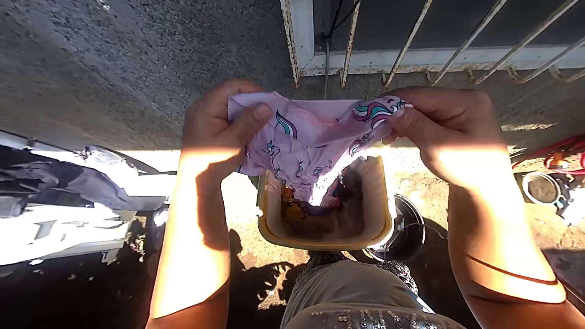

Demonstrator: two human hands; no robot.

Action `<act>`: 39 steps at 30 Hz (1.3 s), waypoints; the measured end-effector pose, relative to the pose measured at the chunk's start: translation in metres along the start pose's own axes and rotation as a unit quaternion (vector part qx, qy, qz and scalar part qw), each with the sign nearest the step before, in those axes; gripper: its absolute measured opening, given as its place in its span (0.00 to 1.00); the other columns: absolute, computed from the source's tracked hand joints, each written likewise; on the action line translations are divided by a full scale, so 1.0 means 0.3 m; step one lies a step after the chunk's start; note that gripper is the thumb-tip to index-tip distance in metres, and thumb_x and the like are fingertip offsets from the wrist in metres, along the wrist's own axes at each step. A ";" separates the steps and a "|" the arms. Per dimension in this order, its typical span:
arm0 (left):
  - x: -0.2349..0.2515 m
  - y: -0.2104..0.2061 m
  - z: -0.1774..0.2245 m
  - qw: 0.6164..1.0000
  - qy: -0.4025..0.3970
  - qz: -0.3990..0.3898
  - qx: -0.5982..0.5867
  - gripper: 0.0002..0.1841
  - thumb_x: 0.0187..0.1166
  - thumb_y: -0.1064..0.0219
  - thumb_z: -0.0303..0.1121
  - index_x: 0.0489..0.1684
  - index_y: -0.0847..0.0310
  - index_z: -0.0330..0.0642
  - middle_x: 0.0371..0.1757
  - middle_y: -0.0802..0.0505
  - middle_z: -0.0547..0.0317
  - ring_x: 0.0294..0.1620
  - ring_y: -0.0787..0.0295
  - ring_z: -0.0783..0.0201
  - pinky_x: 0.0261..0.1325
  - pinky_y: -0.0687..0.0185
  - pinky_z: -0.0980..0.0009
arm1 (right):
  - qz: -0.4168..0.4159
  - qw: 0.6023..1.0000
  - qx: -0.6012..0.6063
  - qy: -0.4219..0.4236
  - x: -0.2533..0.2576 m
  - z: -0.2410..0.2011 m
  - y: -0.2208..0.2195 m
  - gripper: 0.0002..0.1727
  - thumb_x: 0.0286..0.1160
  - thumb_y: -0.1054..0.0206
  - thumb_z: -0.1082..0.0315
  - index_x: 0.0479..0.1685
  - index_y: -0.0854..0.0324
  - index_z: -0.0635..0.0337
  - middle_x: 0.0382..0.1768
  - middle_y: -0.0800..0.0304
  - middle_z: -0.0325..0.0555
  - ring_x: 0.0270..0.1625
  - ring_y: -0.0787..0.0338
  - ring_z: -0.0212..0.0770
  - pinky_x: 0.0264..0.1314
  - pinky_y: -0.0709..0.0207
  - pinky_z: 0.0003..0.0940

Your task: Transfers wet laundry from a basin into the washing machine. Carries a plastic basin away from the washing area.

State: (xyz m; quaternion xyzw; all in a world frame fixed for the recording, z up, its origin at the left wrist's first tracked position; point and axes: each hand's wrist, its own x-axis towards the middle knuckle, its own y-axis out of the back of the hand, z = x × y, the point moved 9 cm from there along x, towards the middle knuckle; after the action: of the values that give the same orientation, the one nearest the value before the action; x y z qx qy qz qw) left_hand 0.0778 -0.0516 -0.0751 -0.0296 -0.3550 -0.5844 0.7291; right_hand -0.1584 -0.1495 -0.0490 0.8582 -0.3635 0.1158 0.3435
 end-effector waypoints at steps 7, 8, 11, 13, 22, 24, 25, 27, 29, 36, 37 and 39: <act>-0.023 0.237 0.056 0.998 -0.062 0.010 -0.014 0.14 0.79 0.26 0.41 0.59 0.16 0.52 0.45 0.07 0.80 0.40 0.11 0.82 0.47 0.14 0.83 | 0.249 0.959 0.023 0.130 -0.124 -0.077 0.239 0.11 0.85 0.43 0.74 0.55 0.17 0.63 0.46 0.08 0.31 0.44 0.11 0.24 0.47 0.15 0.23; -0.036 0.216 0.053 0.999 -0.053 0.012 -0.003 0.13 0.79 0.27 0.41 0.58 0.16 0.55 0.46 0.07 0.83 0.41 0.12 0.85 0.47 0.15 0.85 | 0.219 0.968 0.027 0.122 -0.132 -0.068 0.218 0.11 0.85 0.43 0.75 0.55 0.16 0.62 0.48 0.08 0.30 0.47 0.10 0.24 0.52 0.13 0.25; -0.089 0.054 -0.030 0.997 0.061 -0.035 0.035 0.04 0.79 0.29 0.38 0.46 0.13 0.58 0.33 0.11 0.89 0.30 0.19 0.92 0.33 0.22 0.92 | 0.042 0.995 -0.085 -0.021 -0.159 0.039 0.108 0.13 0.82 0.34 0.67 0.59 0.11 0.56 0.46 0.07 0.29 0.41 0.13 0.17 0.45 0.17 0.14; -0.155 -0.122 -0.209 0.965 0.170 -0.175 0.092 0.04 0.80 0.31 0.35 0.42 0.10 0.49 0.29 0.11 0.71 0.27 0.18 0.78 0.31 0.20 0.77 | -0.050 0.975 -0.174 -0.131 -0.207 0.183 0.061 0.18 0.80 0.32 0.54 0.66 0.11 0.43 0.41 0.08 0.26 0.31 0.16 0.21 0.30 0.21 0.24; -0.505 -0.656 -1.153 0.784 0.411 -0.434 0.167 0.22 0.89 0.41 0.36 0.74 0.23 0.29 0.74 0.19 0.28 0.80 0.26 0.35 0.84 0.37 0.40 | -0.065 0.905 -0.099 -0.408 -0.580 0.644 -0.004 0.23 0.80 0.35 0.47 0.62 0.10 0.50 0.42 0.04 0.36 0.43 0.07 0.30 0.51 0.12 0.36; -0.563 -0.670 -1.365 0.796 0.483 -0.310 0.193 0.39 0.76 0.26 0.40 0.86 0.36 0.31 0.85 0.34 0.22 0.86 0.38 0.30 0.87 0.41 0.40 | -0.085 0.892 -0.093 -0.435 -0.644 0.687 -0.050 0.21 0.79 0.34 0.51 0.62 0.10 0.53 0.40 0.05 0.39 0.40 0.07 0.33 0.50 0.12 0.39; -0.607 -0.671 -1.437 0.779 0.530 -0.267 0.200 0.51 0.69 0.20 0.44 0.92 0.47 0.36 0.90 0.44 0.24 0.89 0.43 0.29 0.87 0.41 0.39 | -0.097 0.883 -0.087 -0.452 -0.668 0.693 -0.069 0.21 0.79 0.32 0.54 0.64 0.11 0.56 0.40 0.05 0.43 0.39 0.08 0.35 0.49 0.13 0.41; -0.670 -0.707 -1.481 0.727 0.610 -0.240 0.203 0.57 0.65 0.17 0.48 0.94 0.53 0.40 0.88 0.39 0.26 0.86 0.37 0.29 0.82 0.35 0.37 | -0.116 0.859 -0.079 -0.493 -0.712 0.706 -0.081 0.22 0.80 0.30 0.57 0.67 0.13 0.59 0.42 0.04 0.48 0.42 0.07 0.40 0.53 0.14 0.45; -0.656 -0.818 -1.402 0.713 0.621 -0.262 0.195 0.43 0.74 0.26 0.41 0.89 0.43 0.36 0.75 0.20 0.28 0.76 0.22 0.32 0.75 0.27 0.36 | -0.106 0.841 -0.075 -0.525 -0.767 0.721 -0.068 0.22 0.81 0.30 0.59 0.68 0.14 0.59 0.41 0.04 0.49 0.42 0.07 0.40 0.54 0.14 0.44; -0.584 -1.402 -0.863 0.771 0.504 -0.380 -0.089 0.30 0.81 0.35 0.28 0.84 0.36 0.34 0.70 0.16 0.32 0.72 0.18 0.39 0.76 0.26 0.40 | -0.088 0.860 -0.096 -0.494 -0.788 0.723 -0.060 0.20 0.80 0.33 0.56 0.65 0.12 0.55 0.41 0.04 0.41 0.40 0.06 0.34 0.50 0.11 0.38; -0.586 -1.443 -0.832 0.765 0.507 -0.385 -0.095 0.31 0.83 0.37 0.28 0.86 0.40 0.34 0.72 0.17 0.30 0.74 0.20 0.38 0.77 0.27 0.39 | -0.078 0.869 -0.112 -0.476 -0.769 0.707 -0.044 0.21 0.80 0.34 0.55 0.65 0.11 0.55 0.41 0.04 0.42 0.40 0.06 0.35 0.50 0.11 0.39; -0.607 -1.466 -0.840 0.746 0.504 -0.435 -0.006 0.34 0.83 0.37 0.27 0.89 0.45 0.34 0.76 0.20 0.31 0.78 0.23 0.36 0.79 0.29 0.39 | -0.051 0.880 -0.131 -0.454 -0.744 0.666 -0.001 0.22 0.81 0.34 0.53 0.64 0.11 0.56 0.39 0.04 0.43 0.38 0.07 0.35 0.47 0.12 0.38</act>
State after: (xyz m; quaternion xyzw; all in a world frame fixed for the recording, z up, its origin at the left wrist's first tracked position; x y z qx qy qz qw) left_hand -0.1963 -0.1543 -0.5272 0.4228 0.0931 -0.7700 0.4687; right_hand -0.3266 -0.1624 -0.2967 0.7811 -0.4475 -0.3526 0.2555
